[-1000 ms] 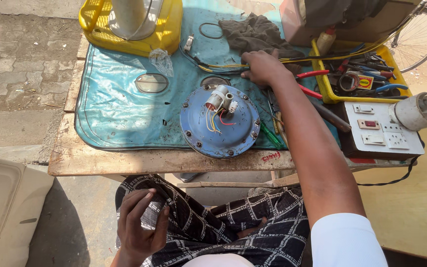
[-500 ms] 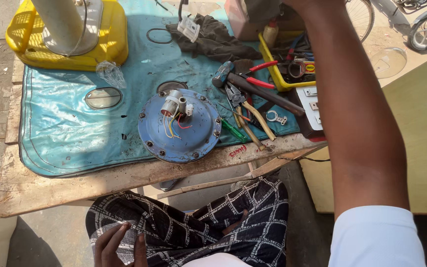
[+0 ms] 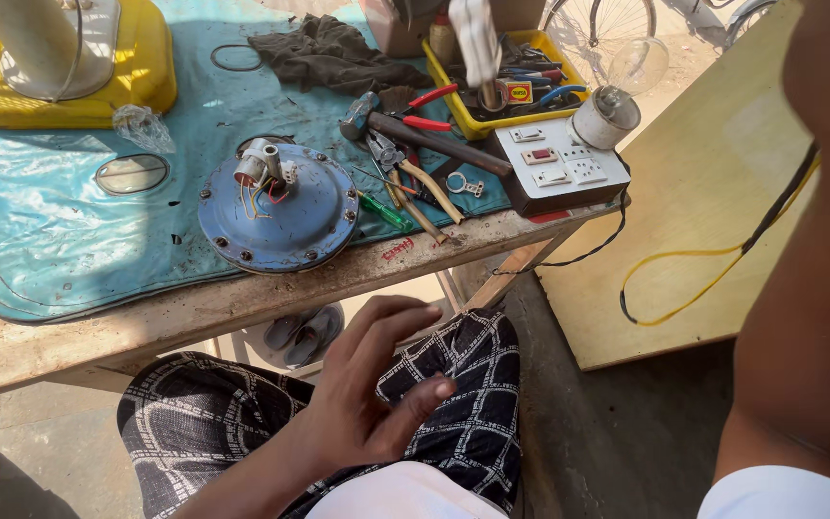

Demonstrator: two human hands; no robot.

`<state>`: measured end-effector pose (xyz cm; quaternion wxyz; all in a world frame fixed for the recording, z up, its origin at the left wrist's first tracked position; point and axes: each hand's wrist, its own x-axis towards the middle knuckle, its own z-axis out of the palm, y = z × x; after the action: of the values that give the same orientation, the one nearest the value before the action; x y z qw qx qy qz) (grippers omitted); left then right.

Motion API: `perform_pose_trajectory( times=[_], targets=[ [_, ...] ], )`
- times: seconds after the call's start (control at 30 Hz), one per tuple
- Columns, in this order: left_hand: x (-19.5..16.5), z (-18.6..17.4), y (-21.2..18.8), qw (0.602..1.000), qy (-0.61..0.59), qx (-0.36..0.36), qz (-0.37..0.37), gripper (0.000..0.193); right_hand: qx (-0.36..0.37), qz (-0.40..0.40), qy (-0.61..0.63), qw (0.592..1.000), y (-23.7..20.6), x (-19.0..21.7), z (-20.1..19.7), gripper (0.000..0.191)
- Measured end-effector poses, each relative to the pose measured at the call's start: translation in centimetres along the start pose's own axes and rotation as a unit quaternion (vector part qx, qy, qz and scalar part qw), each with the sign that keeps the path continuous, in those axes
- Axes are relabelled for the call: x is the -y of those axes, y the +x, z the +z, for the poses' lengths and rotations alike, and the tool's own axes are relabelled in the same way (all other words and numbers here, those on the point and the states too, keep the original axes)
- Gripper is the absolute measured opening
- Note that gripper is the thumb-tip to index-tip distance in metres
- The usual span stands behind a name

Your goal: The person unwraps a white electrical plug, threads wires into it, and tightens terminals using a screwdriver. They attach a wire to a blue motor housing, strip and route the cable, and reach toward a switchboard with a bulb to test the connection.

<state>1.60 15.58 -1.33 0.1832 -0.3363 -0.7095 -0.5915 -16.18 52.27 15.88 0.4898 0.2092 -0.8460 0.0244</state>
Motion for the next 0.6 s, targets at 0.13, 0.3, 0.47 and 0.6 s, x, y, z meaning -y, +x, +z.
perform_pose_trajectory(
  times=[0.13,0.3,0.47,0.6],
  targets=[
    [0.1,3.0,6.9,0.931,-0.34,0.005,-0.131,0.08,-0.047,-0.026,0.028,0.998,-7.4,7.2,1.2,0.028],
    [0.8,3.6,10.1,0.813,-0.507,-0.208,-0.199,0.043,-0.124,-0.118,0.082,0.982,-14.2,15.3,4.9,0.032],
    [3.2,1.5,8.6,0.891,-0.386,-0.182,-0.157,0.026,-0.094,-0.078,0.253,0.96,-17.7,20.5,8.9,0.04],
    [5.6,0.4,5.2,0.911,-0.378,-0.056,-0.156,0.03,-0.012,0.073,0.544,0.836,-18.9,22.8,10.0,0.052]
  ],
)
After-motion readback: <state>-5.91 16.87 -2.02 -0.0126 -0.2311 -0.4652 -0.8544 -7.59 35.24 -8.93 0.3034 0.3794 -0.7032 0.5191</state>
